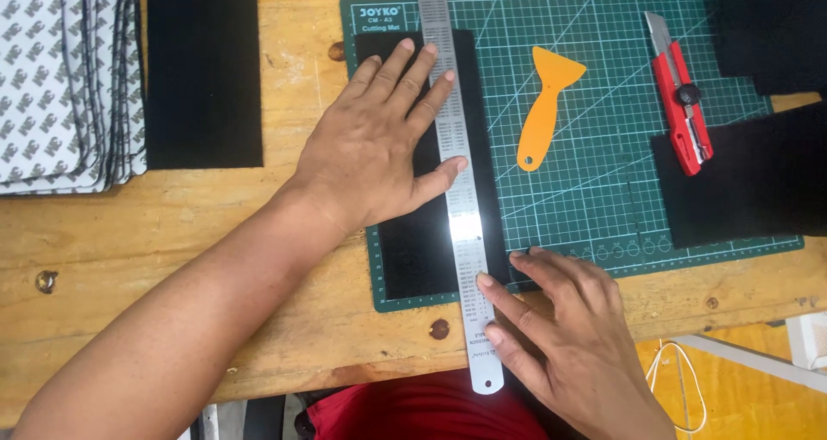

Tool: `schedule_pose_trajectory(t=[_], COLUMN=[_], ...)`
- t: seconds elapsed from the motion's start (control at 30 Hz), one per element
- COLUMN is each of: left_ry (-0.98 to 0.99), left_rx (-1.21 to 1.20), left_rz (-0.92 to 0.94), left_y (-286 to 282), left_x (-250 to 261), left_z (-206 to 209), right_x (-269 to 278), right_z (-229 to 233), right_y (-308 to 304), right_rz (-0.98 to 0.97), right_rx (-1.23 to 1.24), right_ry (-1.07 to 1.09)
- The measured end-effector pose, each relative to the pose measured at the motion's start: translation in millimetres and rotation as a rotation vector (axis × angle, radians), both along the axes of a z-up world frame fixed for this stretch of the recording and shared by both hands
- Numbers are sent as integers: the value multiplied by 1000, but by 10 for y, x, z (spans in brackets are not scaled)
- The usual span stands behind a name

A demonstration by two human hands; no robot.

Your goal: The person measures and cuts a black fabric sheet on a green cutting mat using a metal ruler and a red utility knife. They align the ruler, make a straight cut, and then reposition the ruler to cut a second strip from the same sheet.

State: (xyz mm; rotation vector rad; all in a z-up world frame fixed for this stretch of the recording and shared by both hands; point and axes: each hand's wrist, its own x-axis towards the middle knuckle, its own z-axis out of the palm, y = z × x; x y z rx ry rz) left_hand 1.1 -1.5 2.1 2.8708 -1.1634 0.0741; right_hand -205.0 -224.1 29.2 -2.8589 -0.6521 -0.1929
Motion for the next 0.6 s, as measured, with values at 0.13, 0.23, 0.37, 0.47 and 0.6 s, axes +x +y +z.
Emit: schedule_pose_trajectory(t=[0.13, 0.23, 0.37, 0.47, 0.6], left_ry=[3, 27, 57, 81, 106], left_rx=[23, 71, 87, 104, 105], left_rz=[13, 23, 27, 28, 36], left_y=[-12, -23, -22, -13, -17], left_x=[2, 3, 3, 3, -3], left_z=[23, 47, 94, 123, 129], right_x=[48, 113, 195, 235, 227], right_z=[78, 143, 160, 130, 41], right_y=[93, 160, 204, 311, 425], right_rz=[45, 136, 220, 225, 141], right_rx=[3, 10, -10, -109, -272], right_ry=[-38, -51, -26, -97, -154])
